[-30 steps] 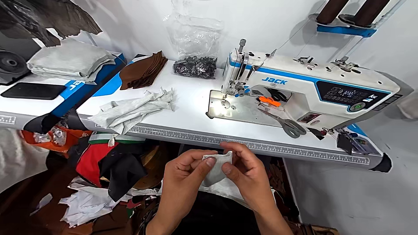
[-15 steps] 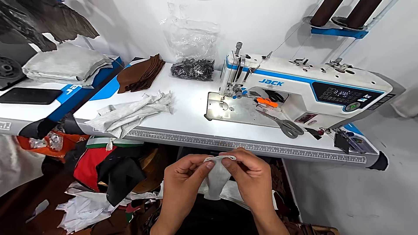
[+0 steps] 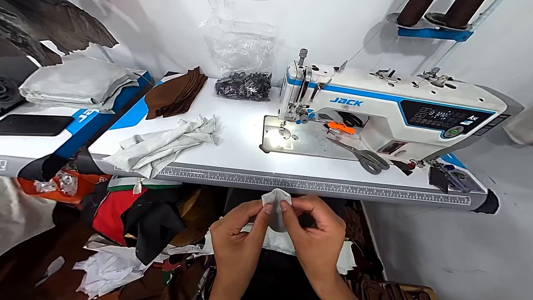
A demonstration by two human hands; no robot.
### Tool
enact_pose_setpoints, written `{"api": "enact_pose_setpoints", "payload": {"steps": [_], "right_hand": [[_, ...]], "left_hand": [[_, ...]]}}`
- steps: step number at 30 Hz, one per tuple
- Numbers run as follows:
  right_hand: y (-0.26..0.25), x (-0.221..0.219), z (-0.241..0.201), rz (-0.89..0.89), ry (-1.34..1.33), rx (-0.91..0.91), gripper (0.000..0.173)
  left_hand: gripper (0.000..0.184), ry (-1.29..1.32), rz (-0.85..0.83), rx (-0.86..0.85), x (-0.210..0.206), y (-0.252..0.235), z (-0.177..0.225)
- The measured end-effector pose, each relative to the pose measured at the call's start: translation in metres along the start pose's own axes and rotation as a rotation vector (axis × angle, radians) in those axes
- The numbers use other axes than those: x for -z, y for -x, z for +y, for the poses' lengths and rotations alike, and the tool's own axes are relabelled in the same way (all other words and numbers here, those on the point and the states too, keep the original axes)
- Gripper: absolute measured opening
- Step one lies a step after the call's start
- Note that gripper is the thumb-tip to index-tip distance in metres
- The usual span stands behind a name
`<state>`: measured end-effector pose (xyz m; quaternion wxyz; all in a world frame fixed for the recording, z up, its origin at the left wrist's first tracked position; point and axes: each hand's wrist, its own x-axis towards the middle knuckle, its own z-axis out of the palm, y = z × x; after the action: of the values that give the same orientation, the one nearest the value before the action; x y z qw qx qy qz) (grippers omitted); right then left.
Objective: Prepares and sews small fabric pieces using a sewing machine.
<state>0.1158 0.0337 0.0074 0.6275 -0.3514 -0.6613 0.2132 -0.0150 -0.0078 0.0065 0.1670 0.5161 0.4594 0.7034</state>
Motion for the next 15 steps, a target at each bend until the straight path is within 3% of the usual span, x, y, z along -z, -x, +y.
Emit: {"api": "enact_pose_setpoints", "payload": {"steps": [3, 15], "right_hand": [[0.0035, -0.0024, -0.0032, -0.002, 0.025, 0.052, 0.005], [0.0058, -0.0013, -0.0087, -0.026, 0.058, 0.071, 0.008]], "left_hand": [[0.011, -0.061, -0.001, -0.084, -0.0038, 0.0038, -0.0013], [0.013, -0.118, -0.026, -0.119, -0.0025, 0.0046, 0.0003]]}}
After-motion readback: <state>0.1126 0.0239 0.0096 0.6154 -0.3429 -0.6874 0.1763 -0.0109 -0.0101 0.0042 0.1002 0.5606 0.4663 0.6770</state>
